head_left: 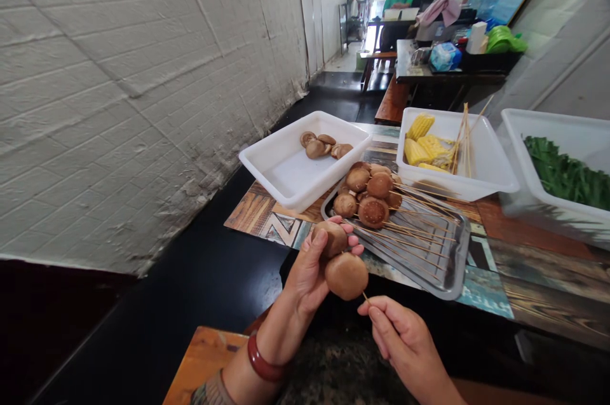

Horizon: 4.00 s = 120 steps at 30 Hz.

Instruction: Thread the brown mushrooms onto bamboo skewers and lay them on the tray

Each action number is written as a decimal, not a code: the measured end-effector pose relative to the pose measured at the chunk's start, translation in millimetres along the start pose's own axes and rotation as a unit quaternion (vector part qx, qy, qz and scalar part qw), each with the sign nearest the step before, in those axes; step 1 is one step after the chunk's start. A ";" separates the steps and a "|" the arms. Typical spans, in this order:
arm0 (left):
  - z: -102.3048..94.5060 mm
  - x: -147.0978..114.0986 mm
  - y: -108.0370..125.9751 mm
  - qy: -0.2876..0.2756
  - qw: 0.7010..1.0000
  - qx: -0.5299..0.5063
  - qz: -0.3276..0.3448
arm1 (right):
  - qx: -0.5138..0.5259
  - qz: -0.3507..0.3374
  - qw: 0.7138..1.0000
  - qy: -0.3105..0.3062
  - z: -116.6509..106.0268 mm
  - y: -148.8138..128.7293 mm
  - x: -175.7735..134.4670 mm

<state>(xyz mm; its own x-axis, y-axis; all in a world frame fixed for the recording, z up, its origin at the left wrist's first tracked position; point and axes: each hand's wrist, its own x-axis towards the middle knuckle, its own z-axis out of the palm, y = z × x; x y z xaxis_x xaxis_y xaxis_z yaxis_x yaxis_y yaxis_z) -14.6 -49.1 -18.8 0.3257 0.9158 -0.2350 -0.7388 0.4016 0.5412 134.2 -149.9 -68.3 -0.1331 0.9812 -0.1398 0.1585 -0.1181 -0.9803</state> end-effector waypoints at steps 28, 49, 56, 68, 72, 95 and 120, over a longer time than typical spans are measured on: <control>16.9 -6.8 5.3 0.093 0.988 0.108 0.067 | -0.065 -0.069 0.992 0.088 16.3 -19.6 11.6; 13.4 -12.5 -22.4 0.023 0.996 0.067 -0.047 | -0.045 -0.061 0.991 0.110 11.5 -7.7 11.1; 10.0 -15.6 -34.5 0.016 0.994 0.095 -0.044 | -0.017 -0.042 0.992 0.119 10.1 -9.5 14.6; 10.4 -14.5 -28.5 0.029 0.992 0.117 -0.018 | -0.022 -0.060 0.996 0.063 11.1 -2.8 9.3; 12.3 -15.3 -34.4 0.035 0.992 0.122 -0.010 | -0.029 -0.061 0.994 0.091 11.9 1.4 9.2; -11.1 17.4 0.8 0.015 0.993 0.084 0.086 | -0.029 -0.049 0.997 0.056 6.9 5.4 7.1; 4.2 -5.8 -3.6 0.005 0.991 0.121 0.064 | -0.058 -0.075 0.993 0.064 7.3 3.3 7.8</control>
<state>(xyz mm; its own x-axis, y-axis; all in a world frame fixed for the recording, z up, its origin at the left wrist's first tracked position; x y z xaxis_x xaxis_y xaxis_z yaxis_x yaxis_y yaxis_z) -11.4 -55.9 -16.0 0.2305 0.9600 -0.1593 -0.6108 0.2701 0.7443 126.6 -143.8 -73.6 -0.0391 0.9987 0.0337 0.2591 0.0427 -0.9649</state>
